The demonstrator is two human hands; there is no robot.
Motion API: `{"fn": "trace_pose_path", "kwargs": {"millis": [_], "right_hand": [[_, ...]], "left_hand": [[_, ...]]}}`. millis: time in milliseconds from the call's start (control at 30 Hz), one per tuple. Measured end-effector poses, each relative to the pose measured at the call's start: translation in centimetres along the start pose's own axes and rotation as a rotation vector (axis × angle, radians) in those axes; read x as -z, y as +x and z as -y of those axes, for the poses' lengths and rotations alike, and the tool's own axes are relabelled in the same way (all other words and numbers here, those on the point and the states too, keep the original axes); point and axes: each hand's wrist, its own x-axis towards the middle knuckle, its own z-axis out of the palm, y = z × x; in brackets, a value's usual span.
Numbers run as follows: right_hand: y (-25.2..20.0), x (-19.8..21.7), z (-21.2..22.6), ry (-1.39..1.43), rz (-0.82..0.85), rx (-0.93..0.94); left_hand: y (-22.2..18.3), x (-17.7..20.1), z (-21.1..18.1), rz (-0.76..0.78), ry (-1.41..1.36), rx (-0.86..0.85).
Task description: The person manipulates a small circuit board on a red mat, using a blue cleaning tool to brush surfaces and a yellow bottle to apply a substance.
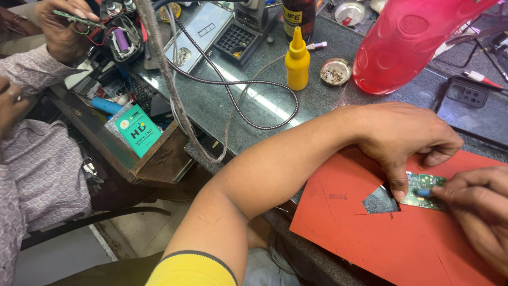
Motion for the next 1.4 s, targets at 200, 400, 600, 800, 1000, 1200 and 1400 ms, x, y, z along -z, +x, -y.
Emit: {"fn": "trace_pose_path", "kwargs": {"millis": [200,400,600,800,1000,1200,1400], "right_hand": [[-0.6,-1.4,-1.9,0.088,-0.072,-0.016],[-0.8,-0.6,-0.1,-0.031,-0.013,-0.03],[1.1,0.3,1.9,-0.068,0.016,-0.013],[0.9,0.3,1.5,-0.09,0.03,-0.035],[0.5,-0.1,1.0,-0.042,-0.024,-0.029],[1.2,0.5,2.1,-0.1,0.007,0.044],[0.2,-0.2,0.0,0.149,-0.075,-0.162]], "left_hand": [[0.0,-0.2,0.3,-0.007,-0.004,-0.036],[0.0,-0.2,0.3,-0.019,0.014,-0.038],[0.0,-0.1,0.1,-0.019,0.008,-0.035],[0.0,0.1,-0.4,-0.003,0.005,0.013],[0.0,0.0,-0.3,-0.009,0.0,0.001],[0.0,0.1,-0.1,-0.002,0.012,-0.004],[0.0,0.0,-0.1,0.004,0.02,0.01]]}}
